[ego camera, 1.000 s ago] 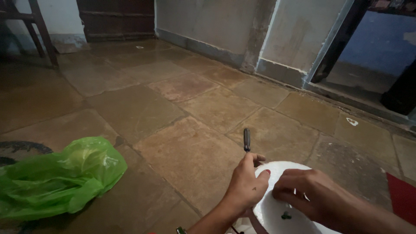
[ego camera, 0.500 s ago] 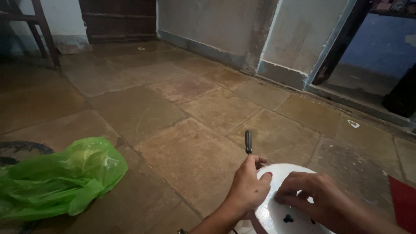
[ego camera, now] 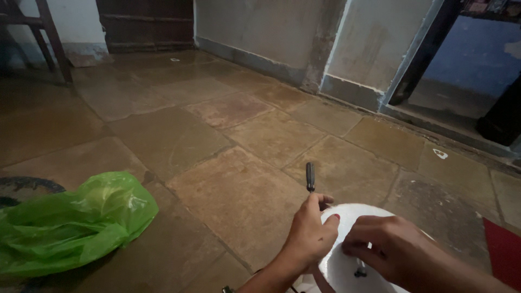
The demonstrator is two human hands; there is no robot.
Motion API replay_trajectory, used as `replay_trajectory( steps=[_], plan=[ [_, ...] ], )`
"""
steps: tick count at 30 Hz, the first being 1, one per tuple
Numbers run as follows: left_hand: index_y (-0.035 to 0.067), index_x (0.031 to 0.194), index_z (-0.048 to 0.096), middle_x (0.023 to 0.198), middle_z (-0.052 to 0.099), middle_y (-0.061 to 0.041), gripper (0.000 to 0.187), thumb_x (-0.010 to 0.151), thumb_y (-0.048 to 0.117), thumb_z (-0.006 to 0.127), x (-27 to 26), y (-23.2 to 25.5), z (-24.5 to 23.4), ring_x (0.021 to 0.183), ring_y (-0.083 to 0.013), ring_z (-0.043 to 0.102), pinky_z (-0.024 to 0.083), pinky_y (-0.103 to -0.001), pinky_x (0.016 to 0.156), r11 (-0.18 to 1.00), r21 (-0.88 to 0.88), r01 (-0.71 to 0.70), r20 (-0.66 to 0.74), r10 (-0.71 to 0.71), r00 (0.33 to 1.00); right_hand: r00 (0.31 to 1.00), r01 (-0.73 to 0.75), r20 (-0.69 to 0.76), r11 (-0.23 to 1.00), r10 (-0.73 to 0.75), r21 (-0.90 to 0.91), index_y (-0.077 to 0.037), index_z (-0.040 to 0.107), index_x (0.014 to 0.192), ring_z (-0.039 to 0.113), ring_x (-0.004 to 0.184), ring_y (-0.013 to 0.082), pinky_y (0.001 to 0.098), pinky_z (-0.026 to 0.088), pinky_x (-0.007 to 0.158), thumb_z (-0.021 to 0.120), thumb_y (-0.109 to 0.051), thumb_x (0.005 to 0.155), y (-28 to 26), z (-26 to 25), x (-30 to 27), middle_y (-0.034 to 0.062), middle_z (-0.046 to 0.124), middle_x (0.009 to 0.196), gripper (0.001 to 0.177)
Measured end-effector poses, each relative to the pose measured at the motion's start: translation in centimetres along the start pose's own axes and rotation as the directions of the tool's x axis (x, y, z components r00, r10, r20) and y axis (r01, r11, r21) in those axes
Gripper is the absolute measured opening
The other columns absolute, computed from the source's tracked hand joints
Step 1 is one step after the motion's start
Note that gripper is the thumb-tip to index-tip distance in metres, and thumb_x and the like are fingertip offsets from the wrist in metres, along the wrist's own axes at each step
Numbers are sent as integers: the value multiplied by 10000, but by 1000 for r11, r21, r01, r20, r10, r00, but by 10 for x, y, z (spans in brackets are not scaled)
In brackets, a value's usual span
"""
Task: The person uses a screwdriver to remove screws from the back cover of a white electric fan. They then remove the cover and handle a black plastic component, appearing to inspect or adjust it before placing it back on the fan.
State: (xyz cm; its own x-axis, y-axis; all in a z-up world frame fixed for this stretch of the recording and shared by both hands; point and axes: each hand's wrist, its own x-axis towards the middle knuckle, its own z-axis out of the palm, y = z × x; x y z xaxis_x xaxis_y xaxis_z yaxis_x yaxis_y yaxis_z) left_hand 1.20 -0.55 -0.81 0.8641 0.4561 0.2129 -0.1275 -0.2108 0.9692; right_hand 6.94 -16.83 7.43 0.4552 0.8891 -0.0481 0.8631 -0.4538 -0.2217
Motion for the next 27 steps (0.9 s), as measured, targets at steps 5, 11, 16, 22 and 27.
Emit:
replay_trajectory(
  steps=[5, 11, 16, 22, 27],
  plan=[
    [31, 1278, 564, 1259, 666, -196, 445, 870, 184, 654, 0, 1, -2, 1206, -314, 646, 499, -392, 1024, 1000, 2, 4, 3, -4, 1000, 984, -179, -5, 982, 180, 63, -179, 818, 1005, 750, 831, 147, 329, 635, 735, 771, -234, 845, 1, 0, 6, -5, 823, 941, 176],
    [24, 1278, 564, 1247, 675, -203, 444, 874, 185, 653, 2, 0, -4, 1198, -322, 654, 504, -392, 1023, 1000, 16, -17, -7, 17, 1000, 986, 95, -147, 985, -74, 141, -155, 842, 1007, 764, 836, 153, 334, 642, 708, 757, -208, 862, 15, 12, -1, -2, 830, 994, 176],
    [33, 1253, 598, 1225, 686, -195, 401, 882, 171, 656, 9, -2, -4, 1166, -334, 659, 511, -402, 994, 995, 62, -71, -11, 72, 997, 994, 47, -104, 980, -27, 192, -131, 819, 979, 764, 810, 187, 352, 646, 703, 762, -180, 839, 4, 1, 8, 41, 838, 919, 159],
    [43, 1214, 643, 1159, 730, -186, 362, 876, 172, 659, 14, -8, -8, 1098, -322, 707, 545, -406, 940, 991, 70, -112, -29, 114, 993, 982, 57, -185, 996, -44, 62, -111, 767, 995, 762, 733, 263, 399, 589, 679, 734, -177, 824, -30, -9, 4, 110, 788, 870, 186],
    [40, 1225, 637, 1169, 739, -178, 362, 885, 164, 652, 21, -18, -13, 1098, -293, 724, 555, -383, 941, 985, 76, -157, -3, 158, 987, 943, 152, -321, 973, -89, 176, -50, 736, 1008, 743, 784, 260, 382, 572, 700, 747, -130, 827, -38, -3, 0, 122, 757, 899, 197]
  ],
)
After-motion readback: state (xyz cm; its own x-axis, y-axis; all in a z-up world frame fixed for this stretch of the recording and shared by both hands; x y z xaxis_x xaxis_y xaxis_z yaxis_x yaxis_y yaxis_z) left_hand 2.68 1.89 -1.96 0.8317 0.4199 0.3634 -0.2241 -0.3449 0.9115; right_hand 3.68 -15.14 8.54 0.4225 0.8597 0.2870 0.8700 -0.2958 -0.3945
